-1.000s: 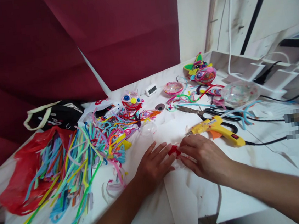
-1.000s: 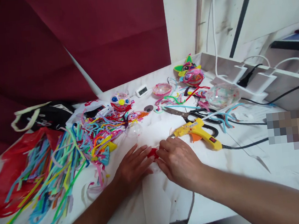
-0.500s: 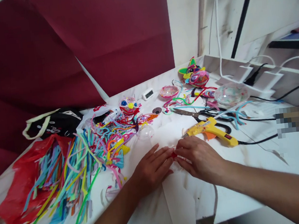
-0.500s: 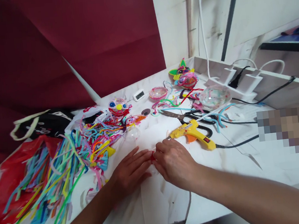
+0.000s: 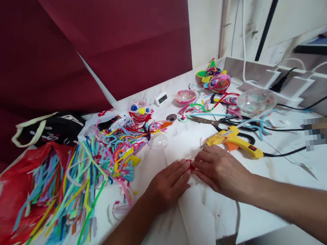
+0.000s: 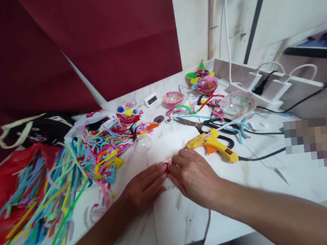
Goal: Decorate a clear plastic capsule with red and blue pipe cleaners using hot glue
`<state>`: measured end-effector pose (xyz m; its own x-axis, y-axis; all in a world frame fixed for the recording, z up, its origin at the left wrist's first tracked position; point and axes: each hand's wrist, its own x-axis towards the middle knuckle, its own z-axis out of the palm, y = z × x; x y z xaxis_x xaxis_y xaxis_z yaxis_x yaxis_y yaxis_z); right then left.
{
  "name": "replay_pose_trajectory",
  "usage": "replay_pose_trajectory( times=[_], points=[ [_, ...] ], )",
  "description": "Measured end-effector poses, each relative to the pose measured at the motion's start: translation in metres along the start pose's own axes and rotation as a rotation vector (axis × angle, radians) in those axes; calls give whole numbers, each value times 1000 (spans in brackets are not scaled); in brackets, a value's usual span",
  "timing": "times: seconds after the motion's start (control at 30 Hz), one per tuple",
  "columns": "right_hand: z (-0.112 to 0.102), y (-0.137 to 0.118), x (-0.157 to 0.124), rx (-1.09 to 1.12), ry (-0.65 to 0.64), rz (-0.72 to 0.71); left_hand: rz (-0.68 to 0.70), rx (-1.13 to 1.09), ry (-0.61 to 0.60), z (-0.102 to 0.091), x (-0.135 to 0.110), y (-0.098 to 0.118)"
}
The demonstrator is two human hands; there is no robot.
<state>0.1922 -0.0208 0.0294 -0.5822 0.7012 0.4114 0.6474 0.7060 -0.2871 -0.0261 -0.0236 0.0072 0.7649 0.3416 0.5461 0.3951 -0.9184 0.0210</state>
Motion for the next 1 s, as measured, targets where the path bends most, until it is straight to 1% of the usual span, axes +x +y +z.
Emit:
replay_pose_trajectory(
  times=[0.13,0.27,0.37,0.53,0.67,0.73,0.87,0.93,1.0],
  points=[
    [-6,5,1,89,7,8,0,-12,-19,-1,0,0],
    [-9,6,0,108,11,12,6,-27,-20,-1,1,-1],
    [-6,3,0,90,-16,9,22,-13,-12,-2,1,-1],
    [-1,1,-1,54,-26,19,40,-4,-33,-2,-1,-2],
    [1,-1,-1,81,-15,42,12,-39,30,0,1,1],
    [1,-2,-1,100,-7,67,-11,-48,70,2,2,3],
    [2,-4,-1,141,-7,122,-132,-74,111,1,10,7],
    [2,-5,0,154,-8,143,-188,-93,96,-3,16,9],
    [1,-5,1,159,-9,153,-232,-127,45,-9,23,10]
  ],
)
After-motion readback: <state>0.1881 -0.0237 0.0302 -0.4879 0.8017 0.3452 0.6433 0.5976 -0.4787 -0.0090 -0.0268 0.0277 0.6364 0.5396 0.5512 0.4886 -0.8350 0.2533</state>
